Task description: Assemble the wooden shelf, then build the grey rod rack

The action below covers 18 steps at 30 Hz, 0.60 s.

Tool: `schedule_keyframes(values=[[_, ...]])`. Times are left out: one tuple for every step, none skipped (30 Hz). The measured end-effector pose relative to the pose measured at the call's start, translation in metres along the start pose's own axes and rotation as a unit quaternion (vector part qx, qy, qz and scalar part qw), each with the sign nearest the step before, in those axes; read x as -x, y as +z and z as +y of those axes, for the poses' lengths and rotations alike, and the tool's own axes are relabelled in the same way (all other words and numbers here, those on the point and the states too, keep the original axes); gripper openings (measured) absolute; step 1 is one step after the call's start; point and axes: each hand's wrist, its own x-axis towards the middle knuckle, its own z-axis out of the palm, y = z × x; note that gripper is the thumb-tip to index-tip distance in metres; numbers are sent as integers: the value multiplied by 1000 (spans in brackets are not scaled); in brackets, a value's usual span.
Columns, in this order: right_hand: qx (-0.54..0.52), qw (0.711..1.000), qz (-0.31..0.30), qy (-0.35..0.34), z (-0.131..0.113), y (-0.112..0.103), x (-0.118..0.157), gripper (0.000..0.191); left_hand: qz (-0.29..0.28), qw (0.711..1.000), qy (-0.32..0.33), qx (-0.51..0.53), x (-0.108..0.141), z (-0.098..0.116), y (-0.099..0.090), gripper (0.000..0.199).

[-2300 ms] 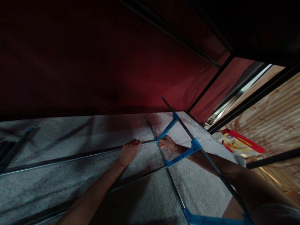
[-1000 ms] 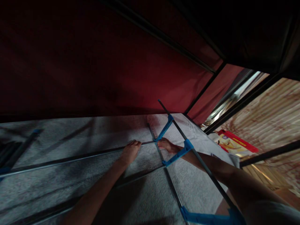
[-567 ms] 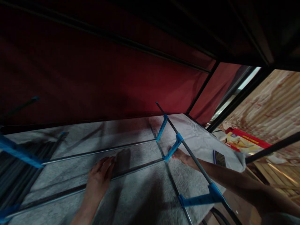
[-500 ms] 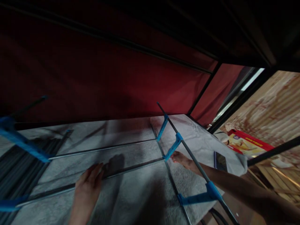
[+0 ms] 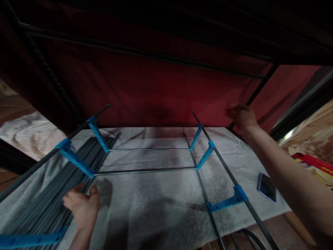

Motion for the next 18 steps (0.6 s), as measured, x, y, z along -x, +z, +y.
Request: schedule_keyframes(values=[[-18, 999, -9, -27, -21, 14, -4, 21, 5, 1000, -18, 5, -4, 2, 1, 55], [-38, 997, -30, -64, -41, 31, -3, 20, 2, 999, -35, 8, -8, 3, 3, 57], [-49, 992, -74, -85, -58, 50, 1, 19, -7, 999, -47, 13, -12, 5, 5, 60], [-53, 986, -121, -97, -72, 70, 9, 19, -12, 998, -55, 14, -17, 7, 8, 62], [-57, 978, -177, -98, -82, 91, 19, 17, -18, 998, -58, 16, -22, 8, 11, 63], [-53, 970, -221, -83, -89, 112, 33, 17, -20, 998, -58, 16, -28, 9, 13, 65], [-45, 964, -254, -62, -91, 132, 50, 17, -19, 998, -60, 18, -33, 8, 16, 66], [-36, 960, -274, -39, -87, 150, 69, 19, -21, 998, -62, 23, -38, 6, 18, 67], [-35, 961, -272, -21, -78, 165, 91, 21, -26, 997, -65, 31, -42, 4, 20, 67], [-45, 967, -252, -5, -63, 176, 115, 24, -37, 996, -67, 42, -47, 1, 21, 64], [-59, 970, -236, -2, -42, 183, 142, 24, -53, 995, -67, 55, -51, -3, 22, 59], [-57, 973, -225, 0, -16, 184, 169, 24, -72, 993, -64, 68, -56, -6, 22, 53], [-37, 977, -208, -12, 14, 181, 196, 21, -91, 991, -58, 77, -60, -9, 21, 47], [-6, 983, -182, -17, 48, 172, 222, 20, -108, 990, -53, 79, -64, -12, 20, 42], [26, 989, -147, -10, 84, 158, 247, 22, -124, 988, -52, 72, -67, -14, 19, 38], [58, 992, -111, 7, 121, 141, 268, 24, -139, 987, -51, 62, -71, -15, 18, 35], [93, 993, -73, 29, 156, 122, 287, 23, -153, 986, -48, 48, -74, -15, 16, 33], [129, 990, -33, 55, 187, 101, 301, 22, -165, 985, -46, 31, -78, -15, 15, 32]])
